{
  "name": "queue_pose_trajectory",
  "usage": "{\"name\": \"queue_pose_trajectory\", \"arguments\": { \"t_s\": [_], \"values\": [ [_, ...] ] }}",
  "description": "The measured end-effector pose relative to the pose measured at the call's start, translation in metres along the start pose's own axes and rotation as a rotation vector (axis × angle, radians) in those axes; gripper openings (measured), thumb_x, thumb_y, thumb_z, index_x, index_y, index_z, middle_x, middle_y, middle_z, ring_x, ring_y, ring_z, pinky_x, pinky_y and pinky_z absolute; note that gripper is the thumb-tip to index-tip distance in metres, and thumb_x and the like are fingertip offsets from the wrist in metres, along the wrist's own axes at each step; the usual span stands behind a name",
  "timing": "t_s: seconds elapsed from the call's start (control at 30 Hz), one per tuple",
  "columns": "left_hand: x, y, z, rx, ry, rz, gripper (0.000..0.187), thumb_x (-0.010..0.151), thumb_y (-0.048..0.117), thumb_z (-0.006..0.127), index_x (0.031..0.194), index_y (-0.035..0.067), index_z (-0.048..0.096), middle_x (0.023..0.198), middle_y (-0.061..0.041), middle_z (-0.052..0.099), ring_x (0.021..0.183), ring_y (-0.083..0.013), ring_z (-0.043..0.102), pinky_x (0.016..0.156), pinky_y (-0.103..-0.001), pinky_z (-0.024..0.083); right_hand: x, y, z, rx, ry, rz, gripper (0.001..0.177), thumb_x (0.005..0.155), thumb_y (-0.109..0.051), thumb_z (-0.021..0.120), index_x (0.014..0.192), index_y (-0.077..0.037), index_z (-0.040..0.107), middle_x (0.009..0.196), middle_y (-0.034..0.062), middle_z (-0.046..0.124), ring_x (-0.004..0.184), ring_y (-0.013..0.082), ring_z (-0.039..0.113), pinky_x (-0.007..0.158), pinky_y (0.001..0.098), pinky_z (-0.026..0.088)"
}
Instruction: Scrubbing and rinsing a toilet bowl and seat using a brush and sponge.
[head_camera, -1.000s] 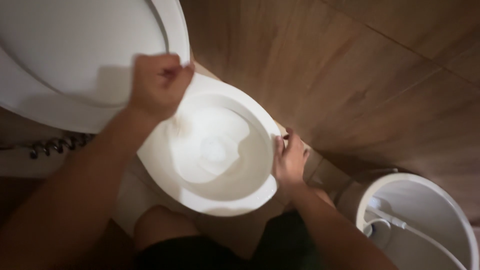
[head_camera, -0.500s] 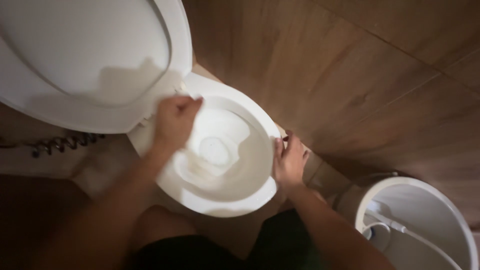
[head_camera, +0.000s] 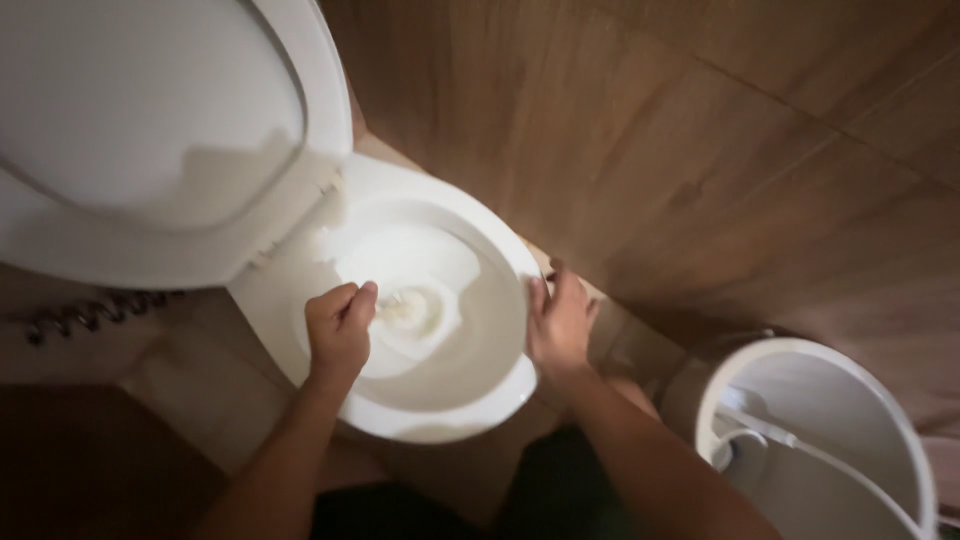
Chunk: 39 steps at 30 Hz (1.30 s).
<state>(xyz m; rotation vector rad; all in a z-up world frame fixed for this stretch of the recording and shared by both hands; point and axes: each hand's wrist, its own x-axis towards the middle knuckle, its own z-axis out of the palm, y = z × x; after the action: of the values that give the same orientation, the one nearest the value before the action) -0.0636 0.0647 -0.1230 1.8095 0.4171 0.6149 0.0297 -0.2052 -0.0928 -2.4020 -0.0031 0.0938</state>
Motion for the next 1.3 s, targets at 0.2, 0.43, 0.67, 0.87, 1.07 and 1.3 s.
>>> {"name": "queue_pose_trajectory", "arguments": {
  "t_s": [0.2, 0.43, 0.67, 0.87, 1.07, 1.3],
  "values": [
    [0.003, 0.048, 0.024, 0.018, 0.121, 0.034, 0.051, 0.095, 0.007, 0.067, 0.049, 0.011, 0.046, 0.040, 0.000, 0.032, 0.044, -0.0081, 0.031, 0.045, -0.027, 0.027, 0.003, 0.003, 0.005, -0.034, 0.017, -0.078, 0.048, 0.109, -0.044, 0.042, 0.146, -0.015, 0.046, 0.123, 0.0082, 0.062, 0.129, 0.0289, 0.055, 0.115, 0.0759, 0.021],
    [-0.017, 0.140, 0.011, -0.593, 0.258, -0.267, 0.047, 0.095, 0.001, 0.060, 0.054, 0.012, 0.041, 0.043, 0.002, 0.023, 0.032, -0.0102, 0.034, 0.036, -0.025, 0.030, 0.012, 0.015, 0.014, -0.063, 0.015, -0.074, 0.048, 0.110, -0.044, 0.041, 0.146, -0.013, 0.045, 0.122, 0.0098, 0.062, 0.127, 0.0325, 0.056, 0.115, 0.0761, 0.021],
    [-0.021, 0.136, 0.007, -0.923, 0.133, -0.095, 0.054, 0.104, 0.006, 0.045, 0.053, 0.016, 0.028, 0.042, -0.001, 0.015, 0.028, -0.0142, 0.020, 0.036, -0.028, 0.021, 0.006, 0.028, 0.019, 0.043, 0.155, -0.125, 0.043, 0.112, -0.045, 0.034, 0.136, -0.014, 0.053, 0.118, 0.0122, 0.064, 0.120, 0.0348, 0.060, 0.112, 0.0741, 0.027],
    [0.011, 0.153, 0.089, -1.104, 0.076, 0.144, 0.045, 0.095, -0.002, 0.057, 0.055, 0.009, 0.039, 0.045, -0.005, 0.024, 0.034, -0.0130, 0.027, 0.037, -0.026, 0.025, -0.034, -0.006, 0.022, 0.298, 0.157, -0.744, 0.068, 0.079, -0.020, 0.071, 0.143, -0.014, 0.049, 0.119, 0.0171, 0.056, 0.122, 0.0423, 0.054, 0.111, 0.0665, 0.031],
    [-0.004, 0.113, 0.043, -0.939, -0.151, 0.243, 0.039, 0.089, 0.004, 0.052, 0.052, 0.003, 0.040, 0.047, -0.012, 0.028, 0.039, -0.0237, 0.033, 0.042, -0.035, 0.037, -0.041, -0.064, 0.045, 0.257, -0.247, -0.845, 0.019, 0.098, -0.013, 0.057, 0.113, -0.001, 0.061, 0.096, 0.0209, 0.066, 0.096, 0.0455, 0.065, 0.089, 0.0513, 0.053],
    [-0.039, 0.192, -0.031, 0.003, -0.315, 0.000, 0.033, 0.081, -0.007, 0.072, 0.114, -0.004, 0.071, 0.102, -0.025, 0.077, 0.084, -0.0283, 0.078, 0.077, -0.042, 0.064, -0.051, -0.059, 0.039, -0.022, -0.209, -1.004, 0.025, 0.100, -0.025, 0.055, 0.120, -0.011, 0.057, 0.088, 0.0056, 0.062, 0.086, 0.0294, 0.069, 0.084, 0.0439, 0.054]
  ]
}}
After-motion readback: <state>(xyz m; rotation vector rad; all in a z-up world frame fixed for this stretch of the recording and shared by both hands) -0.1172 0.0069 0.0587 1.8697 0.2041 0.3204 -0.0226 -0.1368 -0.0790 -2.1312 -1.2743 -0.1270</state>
